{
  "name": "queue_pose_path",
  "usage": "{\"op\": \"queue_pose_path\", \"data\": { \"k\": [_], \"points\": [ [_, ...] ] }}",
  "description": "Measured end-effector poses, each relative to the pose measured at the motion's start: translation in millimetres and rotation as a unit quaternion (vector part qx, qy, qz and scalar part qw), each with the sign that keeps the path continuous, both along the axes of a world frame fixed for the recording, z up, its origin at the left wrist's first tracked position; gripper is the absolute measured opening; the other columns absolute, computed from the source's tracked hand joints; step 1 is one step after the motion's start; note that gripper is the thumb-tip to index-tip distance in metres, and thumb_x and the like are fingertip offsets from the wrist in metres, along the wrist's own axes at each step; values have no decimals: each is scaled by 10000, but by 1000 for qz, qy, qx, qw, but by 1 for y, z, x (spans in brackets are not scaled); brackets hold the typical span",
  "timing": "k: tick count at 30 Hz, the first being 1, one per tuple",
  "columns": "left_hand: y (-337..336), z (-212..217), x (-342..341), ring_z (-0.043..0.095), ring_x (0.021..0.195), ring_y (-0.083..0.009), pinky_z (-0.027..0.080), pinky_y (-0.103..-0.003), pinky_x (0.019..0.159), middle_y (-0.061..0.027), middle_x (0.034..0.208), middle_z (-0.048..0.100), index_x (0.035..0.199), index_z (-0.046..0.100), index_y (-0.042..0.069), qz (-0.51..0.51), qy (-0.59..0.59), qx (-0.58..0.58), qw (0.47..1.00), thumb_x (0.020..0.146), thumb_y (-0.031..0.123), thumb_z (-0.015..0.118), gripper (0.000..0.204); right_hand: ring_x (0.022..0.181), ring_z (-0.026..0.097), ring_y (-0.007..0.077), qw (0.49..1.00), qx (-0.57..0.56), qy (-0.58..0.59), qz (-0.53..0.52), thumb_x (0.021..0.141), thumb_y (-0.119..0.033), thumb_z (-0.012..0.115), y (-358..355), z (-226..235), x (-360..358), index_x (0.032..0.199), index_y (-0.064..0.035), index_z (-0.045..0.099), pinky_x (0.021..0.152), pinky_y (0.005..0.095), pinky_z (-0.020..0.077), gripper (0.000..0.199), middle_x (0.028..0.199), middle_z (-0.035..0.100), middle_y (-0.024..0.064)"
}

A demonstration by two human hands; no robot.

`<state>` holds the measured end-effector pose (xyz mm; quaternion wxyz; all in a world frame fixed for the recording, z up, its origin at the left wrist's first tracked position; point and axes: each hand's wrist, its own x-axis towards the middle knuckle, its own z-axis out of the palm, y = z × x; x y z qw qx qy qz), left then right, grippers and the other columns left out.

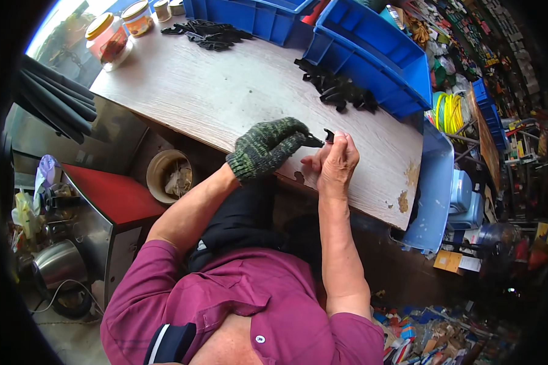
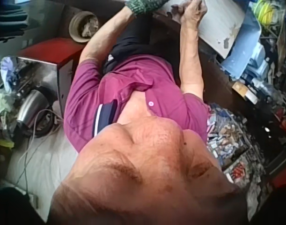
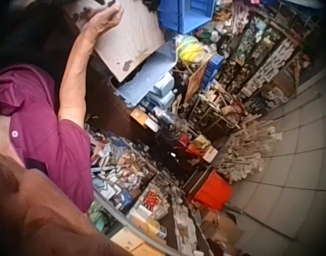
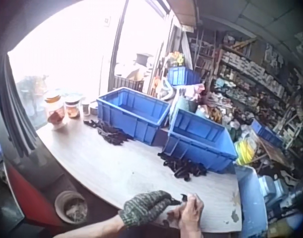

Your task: Sorting black plastic hardware components into blue storage bins on a workbench.

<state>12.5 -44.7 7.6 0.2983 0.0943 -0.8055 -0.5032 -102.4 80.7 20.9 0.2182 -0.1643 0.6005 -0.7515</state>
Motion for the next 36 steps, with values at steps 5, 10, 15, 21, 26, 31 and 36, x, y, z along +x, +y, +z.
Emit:
{"op": "queue_pose_path", "data": {
  "k": [5,10,15,21,26,31,36],
  "points": [
    [7,-3,-13,679,989,-325,528,-401,861,-177,1075,697,1140,670,17,-5,2,-14,1000,974,179,594,244,342,422,141,998,36,44,3,1005,-311,477,4,4,1,792,-70,480,367,319,475,322,472,411,26],
    [13,-6,-20,645,1012,-374,510,-466,860,-190,1137,671,1174,648,41,12,-24,22,999,990,249,542,297,366,430,128,997,46,56,-18,1002,-291,501,2,5,6,783,-83,478,379,312,451,304,485,405,10],
    [55,1,-41,677,951,-288,518,-398,843,-179,1126,669,1326,538,28,63,32,136,988,984,165,560,369,513,407,62,962,63,257,-64,999,-241,512,8,-9,-11,730,-104,453,474,264,388,308,578,416,-26],
    [57,-1,-41,667,975,-330,519,-413,860,-179,1168,662,1333,530,29,31,10,116,993,986,176,563,379,639,387,42,985,54,148,-68,975,-199,526,17,-4,-11,710,-110,444,557,238,354,291,694,429,-70],
    [56,0,-33,657,758,-202,517,-361,720,-106,866,688,1321,549,57,55,28,180,982,989,171,595,354,452,399,119,992,54,-34,-104,954,-274,522,17,25,-17,705,-116,451,505,388,534,303,533,393,-6],
    [63,5,-38,598,657,-131,497,-315,651,-57,759,650,1305,570,63,44,38,127,990,977,166,627,348,403,445,195,926,14,-69,-370,921,-370,598,72,26,-115,839,-69,487,579,551,599,332,454,333,34],
    [62,1,-38,587,645,-106,493,-304,630,-49,756,647,1301,577,60,59,42,141,987,971,164,639,351,395,461,188,946,73,-56,-311,887,-349,713,54,17,-108,979,-44,541,534,502,593,363,468,362,30]
  ]
}}
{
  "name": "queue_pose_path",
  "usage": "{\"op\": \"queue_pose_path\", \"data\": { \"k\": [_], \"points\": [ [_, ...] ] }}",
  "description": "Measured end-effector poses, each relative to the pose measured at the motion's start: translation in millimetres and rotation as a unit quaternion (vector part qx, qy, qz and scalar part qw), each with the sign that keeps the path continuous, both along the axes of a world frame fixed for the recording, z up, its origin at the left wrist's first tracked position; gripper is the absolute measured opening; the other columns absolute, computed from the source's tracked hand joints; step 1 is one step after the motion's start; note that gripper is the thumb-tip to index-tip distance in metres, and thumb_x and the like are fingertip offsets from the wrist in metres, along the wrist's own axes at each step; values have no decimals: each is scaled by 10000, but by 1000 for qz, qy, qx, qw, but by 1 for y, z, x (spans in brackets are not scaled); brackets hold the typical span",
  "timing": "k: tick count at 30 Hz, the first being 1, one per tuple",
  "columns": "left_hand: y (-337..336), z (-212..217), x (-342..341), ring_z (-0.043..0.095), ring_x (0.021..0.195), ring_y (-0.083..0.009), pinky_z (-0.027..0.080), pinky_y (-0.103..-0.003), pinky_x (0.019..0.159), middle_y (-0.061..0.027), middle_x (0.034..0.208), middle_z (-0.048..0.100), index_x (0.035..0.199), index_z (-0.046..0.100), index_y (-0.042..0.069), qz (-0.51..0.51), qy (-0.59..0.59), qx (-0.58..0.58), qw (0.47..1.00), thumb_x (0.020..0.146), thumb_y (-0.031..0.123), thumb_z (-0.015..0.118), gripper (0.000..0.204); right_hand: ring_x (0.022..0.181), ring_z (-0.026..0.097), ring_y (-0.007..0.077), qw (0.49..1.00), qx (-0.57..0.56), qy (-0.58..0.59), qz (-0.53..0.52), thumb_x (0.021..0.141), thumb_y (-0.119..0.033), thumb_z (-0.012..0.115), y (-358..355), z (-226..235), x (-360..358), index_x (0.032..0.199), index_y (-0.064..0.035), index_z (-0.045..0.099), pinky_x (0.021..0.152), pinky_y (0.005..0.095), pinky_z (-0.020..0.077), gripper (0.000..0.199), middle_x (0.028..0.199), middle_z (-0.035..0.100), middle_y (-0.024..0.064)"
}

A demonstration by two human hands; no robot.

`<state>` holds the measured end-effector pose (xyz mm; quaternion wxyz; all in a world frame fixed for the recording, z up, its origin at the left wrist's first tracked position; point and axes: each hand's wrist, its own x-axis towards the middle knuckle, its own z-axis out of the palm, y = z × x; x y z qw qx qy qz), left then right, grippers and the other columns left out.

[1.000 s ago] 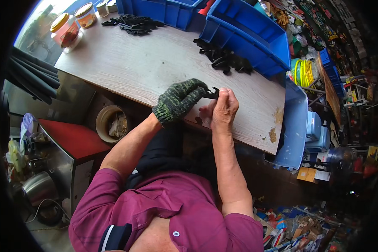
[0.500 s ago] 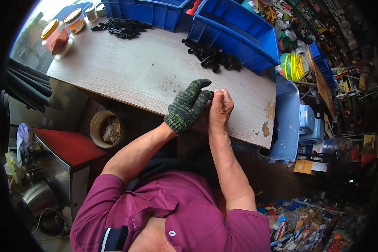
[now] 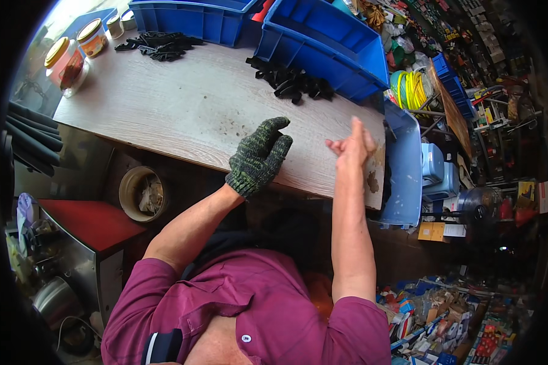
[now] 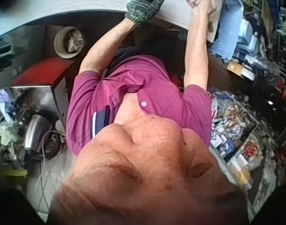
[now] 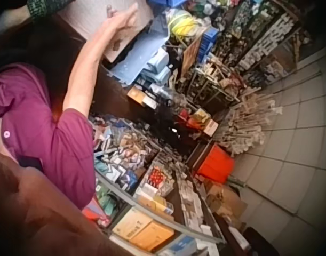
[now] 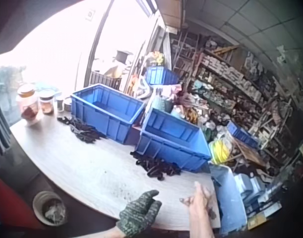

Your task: Sorting black plastic hardware components into blue storage bins on a workbench.

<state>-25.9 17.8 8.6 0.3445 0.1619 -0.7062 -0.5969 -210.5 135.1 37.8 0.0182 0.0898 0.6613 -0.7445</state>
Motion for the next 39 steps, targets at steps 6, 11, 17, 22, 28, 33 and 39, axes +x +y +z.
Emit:
{"op": "queue_pose_path", "data": {
  "k": [6,11,17,22,28,33,39],
  "points": [
    [1,-4,1,619,647,-143,509,-325,632,-75,771,667,1271,600,55,5,-6,-39,999,953,151,652,336,372,447,124,973,113,-14,202,844,-306,787,-56,-5,13,1040,-13,601,449,387,568,399,509,420,-2],
    [1,-2,0,667,739,-268,533,-400,685,-133,862,689,1240,609,63,12,-5,-72,997,931,171,654,330,377,444,107,941,237,12,243,817,-270,801,-84,2,11,1043,-18,661,344,317,445,366,635,551,26],
    [1,-4,0,675,702,-233,534,-361,670,-119,827,686,1223,627,55,28,16,-99,995,919,136,681,319,347,415,106,907,317,59,271,797,-223,794,-94,-2,8,987,-29,670,314,302,375,298,661,590,49],
    [1,0,1,681,789,-338,540,-458,704,-159,915,693,1215,610,78,17,15,-100,995,921,181,647,313,344,419,101,914,294,74,270,804,-212,783,-86,-9,4,938,-30,654,309,301,380,260,620,570,42],
    [-5,-11,-11,660,717,-169,540,-343,690,-101,896,709,1248,616,42,39,60,-52,996,945,147,652,322,362,457,116,938,184,31,292,809,-190,761,-70,-6,5,931,-9,613,360,310,486,263,624,567,45],
    [-20,3,-17,669,1050,-336,518,-413,883,-206,1134,684,1271,591,23,5,-29,111,993,935,179,606,371,370,428,117,949,58,28,307,847,-204,738,-60,-9,25,892,-36,581,398,312,461,235,512,462,12],
    [-20,2,-34,658,996,-409,514,-481,859,-220,1050,698,1243,600,51,21,-88,-65,994,924,319,610,416,711,513,65,944,25,102,312,885,-181,700,-50,-22,55,840,-97,638,679,244,410,114,758,572,-50]
  ]
}}
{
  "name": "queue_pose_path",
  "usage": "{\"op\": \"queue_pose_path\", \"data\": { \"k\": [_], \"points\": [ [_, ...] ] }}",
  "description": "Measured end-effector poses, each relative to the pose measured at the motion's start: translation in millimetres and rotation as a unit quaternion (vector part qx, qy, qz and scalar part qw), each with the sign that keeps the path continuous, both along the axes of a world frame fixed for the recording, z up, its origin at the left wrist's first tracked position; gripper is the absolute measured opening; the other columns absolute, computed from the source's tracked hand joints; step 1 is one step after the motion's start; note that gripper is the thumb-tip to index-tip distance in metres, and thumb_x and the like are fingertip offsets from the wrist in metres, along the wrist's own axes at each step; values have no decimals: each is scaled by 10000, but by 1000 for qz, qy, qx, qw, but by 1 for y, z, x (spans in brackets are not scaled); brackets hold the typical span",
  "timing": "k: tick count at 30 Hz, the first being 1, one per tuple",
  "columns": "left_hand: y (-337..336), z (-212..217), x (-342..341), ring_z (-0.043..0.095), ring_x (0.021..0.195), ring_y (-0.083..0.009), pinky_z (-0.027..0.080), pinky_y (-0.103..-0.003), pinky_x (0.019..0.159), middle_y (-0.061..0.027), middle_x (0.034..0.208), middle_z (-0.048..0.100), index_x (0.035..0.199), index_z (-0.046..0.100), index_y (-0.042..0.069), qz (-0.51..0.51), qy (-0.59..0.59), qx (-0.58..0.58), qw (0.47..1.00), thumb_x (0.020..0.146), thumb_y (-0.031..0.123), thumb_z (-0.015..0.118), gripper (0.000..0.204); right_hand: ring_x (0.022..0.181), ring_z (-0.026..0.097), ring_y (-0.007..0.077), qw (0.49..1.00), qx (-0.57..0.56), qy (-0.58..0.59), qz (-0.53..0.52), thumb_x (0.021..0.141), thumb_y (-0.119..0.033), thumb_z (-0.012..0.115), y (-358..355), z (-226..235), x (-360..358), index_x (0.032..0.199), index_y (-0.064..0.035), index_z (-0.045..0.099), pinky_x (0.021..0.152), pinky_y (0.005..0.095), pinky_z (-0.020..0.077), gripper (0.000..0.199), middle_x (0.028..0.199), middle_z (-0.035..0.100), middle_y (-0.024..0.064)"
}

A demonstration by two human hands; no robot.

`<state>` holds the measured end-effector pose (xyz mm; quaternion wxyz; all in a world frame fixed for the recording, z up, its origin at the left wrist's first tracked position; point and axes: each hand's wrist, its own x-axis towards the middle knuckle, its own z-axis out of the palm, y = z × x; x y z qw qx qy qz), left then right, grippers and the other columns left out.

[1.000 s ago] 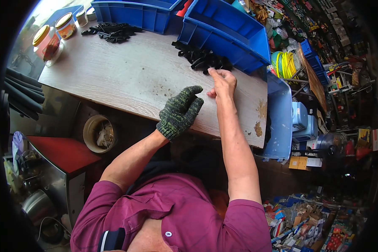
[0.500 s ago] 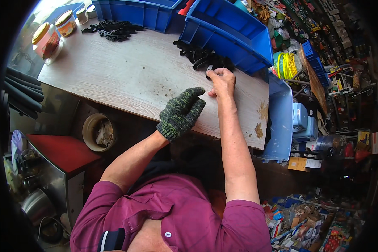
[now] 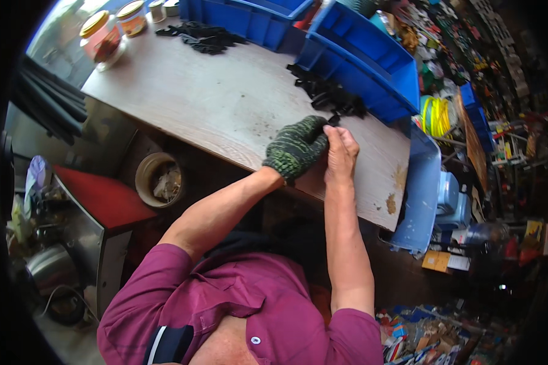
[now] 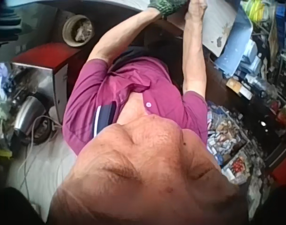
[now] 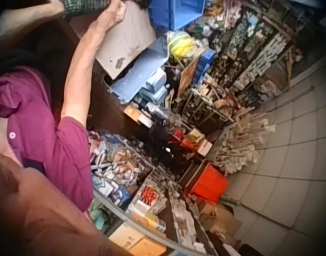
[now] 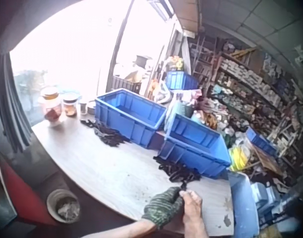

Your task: Sorting black plastic hardware components into blue storage bins on a workbench.

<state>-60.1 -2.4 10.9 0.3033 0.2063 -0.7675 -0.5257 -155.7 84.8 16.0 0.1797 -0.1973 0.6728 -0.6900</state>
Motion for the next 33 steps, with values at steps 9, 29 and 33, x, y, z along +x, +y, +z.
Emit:
{"op": "queue_pose_path", "data": {
  "k": [9,29,33],
  "points": [
    [-3,-4,21,661,841,-417,519,-520,735,-190,899,686,1022,613,88,-7,9,-37,999,934,289,587,221,608,476,35,998,-36,-39,25,908,-209,699,5,3,15,865,-82,636,565,199,363,148,741,595,-50],
    [-250,-8,106,529,1212,-398,445,-511,992,-156,1322,566,1292,574,131,192,-199,-462,842,872,189,608,425,360,380,129,992,-10,-111,64,998,-393,488,-12,11,60,741,-117,454,370,379,522,379,440,301,-7],
    [-248,1,100,517,1222,-385,448,-515,983,-154,1299,569,1260,591,141,150,-215,-430,864,878,194,601,385,358,379,124,993,-3,-95,72,995,-379,497,-10,12,60,771,-114,466,372,366,524,348,441,302,-12]
  ]
}}
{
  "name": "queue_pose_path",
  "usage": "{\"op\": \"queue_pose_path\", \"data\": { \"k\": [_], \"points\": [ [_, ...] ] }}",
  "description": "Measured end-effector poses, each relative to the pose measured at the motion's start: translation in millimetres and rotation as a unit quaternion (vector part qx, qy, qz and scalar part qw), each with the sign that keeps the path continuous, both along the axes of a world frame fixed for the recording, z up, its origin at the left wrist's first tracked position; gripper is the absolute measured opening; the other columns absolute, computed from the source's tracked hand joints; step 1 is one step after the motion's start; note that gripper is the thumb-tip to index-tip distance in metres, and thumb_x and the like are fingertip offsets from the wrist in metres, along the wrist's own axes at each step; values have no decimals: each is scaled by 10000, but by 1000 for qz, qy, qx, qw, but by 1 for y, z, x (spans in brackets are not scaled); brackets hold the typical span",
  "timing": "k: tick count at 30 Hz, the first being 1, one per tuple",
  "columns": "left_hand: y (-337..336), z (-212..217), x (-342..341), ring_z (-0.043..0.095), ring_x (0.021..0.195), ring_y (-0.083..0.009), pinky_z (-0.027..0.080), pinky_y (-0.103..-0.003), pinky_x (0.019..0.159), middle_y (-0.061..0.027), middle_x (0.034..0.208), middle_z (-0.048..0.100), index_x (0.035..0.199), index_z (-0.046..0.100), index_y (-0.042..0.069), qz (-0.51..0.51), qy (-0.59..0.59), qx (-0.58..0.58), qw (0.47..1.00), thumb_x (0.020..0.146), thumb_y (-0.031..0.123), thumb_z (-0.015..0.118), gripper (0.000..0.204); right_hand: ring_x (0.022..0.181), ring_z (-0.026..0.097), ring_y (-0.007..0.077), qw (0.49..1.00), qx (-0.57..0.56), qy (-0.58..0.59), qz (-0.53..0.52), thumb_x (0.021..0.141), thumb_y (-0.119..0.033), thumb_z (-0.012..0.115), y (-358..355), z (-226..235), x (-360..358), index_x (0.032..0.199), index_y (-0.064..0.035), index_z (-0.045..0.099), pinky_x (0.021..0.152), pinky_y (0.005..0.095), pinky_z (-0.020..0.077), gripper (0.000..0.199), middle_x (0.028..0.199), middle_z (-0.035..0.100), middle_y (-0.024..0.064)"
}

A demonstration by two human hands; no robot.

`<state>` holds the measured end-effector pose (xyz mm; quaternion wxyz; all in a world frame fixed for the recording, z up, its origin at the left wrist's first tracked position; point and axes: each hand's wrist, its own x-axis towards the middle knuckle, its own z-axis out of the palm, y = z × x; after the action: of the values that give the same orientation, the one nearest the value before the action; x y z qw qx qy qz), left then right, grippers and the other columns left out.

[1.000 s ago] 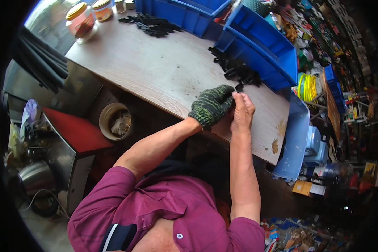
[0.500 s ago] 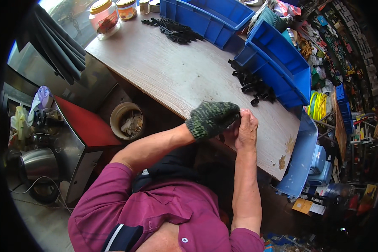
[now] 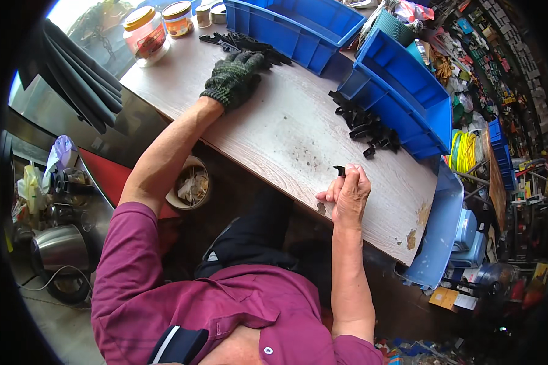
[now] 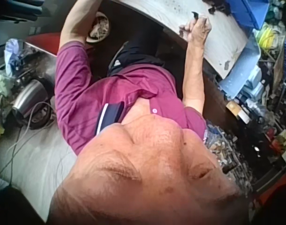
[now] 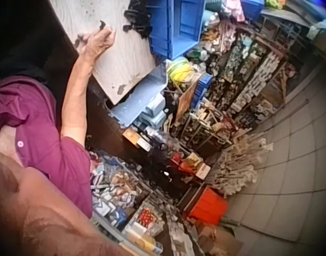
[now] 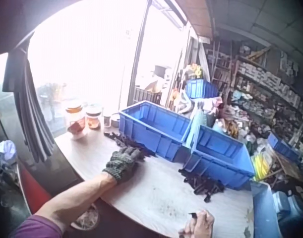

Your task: Sorting black plastic hardware components into blue storage bins on a workbench.

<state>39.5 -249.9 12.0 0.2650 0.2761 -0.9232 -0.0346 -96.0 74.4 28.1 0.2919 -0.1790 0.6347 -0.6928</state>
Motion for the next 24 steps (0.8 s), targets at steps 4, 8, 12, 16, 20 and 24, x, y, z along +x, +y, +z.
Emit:
{"op": "queue_pose_path", "data": {
  "k": [4,8,12,16,20,24],
  "points": [
    [-12,-3,-4,535,1191,-379,451,-525,966,-169,1272,572,1202,612,112,4,25,-50,998,881,205,596,334,358,375,114,1000,0,9,6,992,-360,502,-2,1,2,807,-112,476,370,353,521,311,442,302,-15],
    [2,-4,-9,552,1160,-384,463,-527,952,-160,1205,602,1105,658,114,-31,39,-57,997,884,208,590,249,358,370,111,1000,-12,11,10,990,-351,505,-1,-3,1,826,-110,482,367,346,520,292,445,302,-17],
    [19,-2,-11,527,1223,-396,459,-537,967,-168,1285,586,1127,662,142,-89,-25,-8,996,874,206,601,268,358,368,111,1000,-14,8,2,990,-349,504,0,-2,1,834,-107,487,367,345,524,288,446,302,-17],
    [7,-6,-17,514,1241,-373,469,-504,965,-173,1250,601,1171,662,161,-97,33,-96,990,902,207,623,275,362,365,110,1000,-15,8,0,990,-346,504,-1,0,4,840,-104,488,367,346,525,285,447,303,-16],
    [25,8,-30,543,1199,-377,454,-504,975,-173,1233,618,1195,655,136,-97,-79,0,992,969,270,561,279,372,371,110,1000,-18,10,-4,989,-339,502,1,-2,4,835,-108,483,370,353,527,278,453,306,-17],
    [41,7,-31,566,1156,-385,449,-530,954,-172,1180,638,1240,628,146,-55,-60,20,996,963,300,561,325,382,378,111,999,-24,3,-22,990,-334,498,1,-2,3,824,-114,473,378,358,532,276,462,307,-19]
  ]
}}
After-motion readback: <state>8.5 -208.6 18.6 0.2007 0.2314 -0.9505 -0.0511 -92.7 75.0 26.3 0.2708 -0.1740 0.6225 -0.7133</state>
